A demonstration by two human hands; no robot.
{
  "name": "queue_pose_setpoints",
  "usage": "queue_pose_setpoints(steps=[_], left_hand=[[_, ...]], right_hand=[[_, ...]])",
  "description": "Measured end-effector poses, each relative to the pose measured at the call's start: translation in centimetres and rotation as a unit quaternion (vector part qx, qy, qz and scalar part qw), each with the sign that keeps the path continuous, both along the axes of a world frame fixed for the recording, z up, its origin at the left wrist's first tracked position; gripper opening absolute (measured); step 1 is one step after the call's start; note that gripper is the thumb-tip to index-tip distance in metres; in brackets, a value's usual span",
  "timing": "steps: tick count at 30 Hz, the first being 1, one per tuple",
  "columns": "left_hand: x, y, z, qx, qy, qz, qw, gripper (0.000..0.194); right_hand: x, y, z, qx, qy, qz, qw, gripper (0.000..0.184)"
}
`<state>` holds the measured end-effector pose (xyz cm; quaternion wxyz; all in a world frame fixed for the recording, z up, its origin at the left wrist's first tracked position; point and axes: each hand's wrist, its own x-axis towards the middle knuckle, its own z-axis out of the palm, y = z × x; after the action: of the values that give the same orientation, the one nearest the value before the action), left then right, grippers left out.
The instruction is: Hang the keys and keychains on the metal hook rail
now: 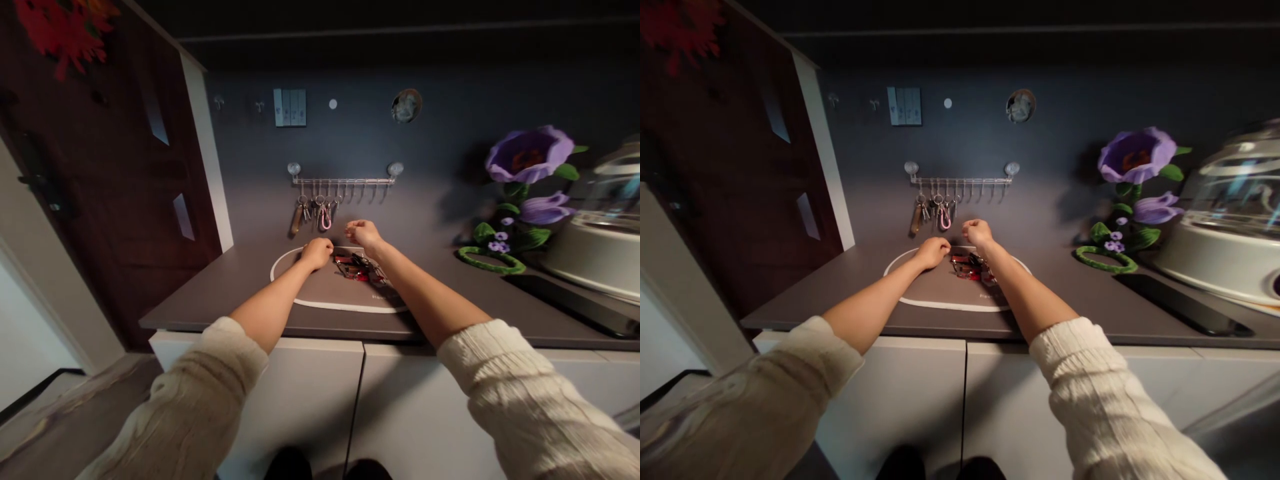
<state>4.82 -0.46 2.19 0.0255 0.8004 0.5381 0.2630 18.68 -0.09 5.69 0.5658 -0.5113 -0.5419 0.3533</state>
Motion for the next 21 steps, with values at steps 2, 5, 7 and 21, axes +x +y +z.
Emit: queue_pose_setpoints(steps=[2,5,7,21], left_hand=[[0.3,0.2,0.2,-0.027,-0.012,0.000,1.000,0.021],[0.9,0.6,0.4,-0.057,-0.024,0.025,0.998,0.019],[1.2,0.8,0.3,-0.065,-0.033,0.040,0.997,0.020],[0.8,2.0,-1.7,-0.040,-0.060,0.014,0.997,0.017]], right_hand=[[0.6,-0.4,-0.7,0.021,-0.044,-0.005,0.999,0.008],[1.6,-0.5,-1.7,0.055,-0.133,-0.033,0.989,0.008],[2.3,-0.6,-2.3,0.073,-0.197,-0.049,0.977,0.011],[2.8,-0.8,-2.7,0.068,-0.462,-0.039,0.883,0.021]])
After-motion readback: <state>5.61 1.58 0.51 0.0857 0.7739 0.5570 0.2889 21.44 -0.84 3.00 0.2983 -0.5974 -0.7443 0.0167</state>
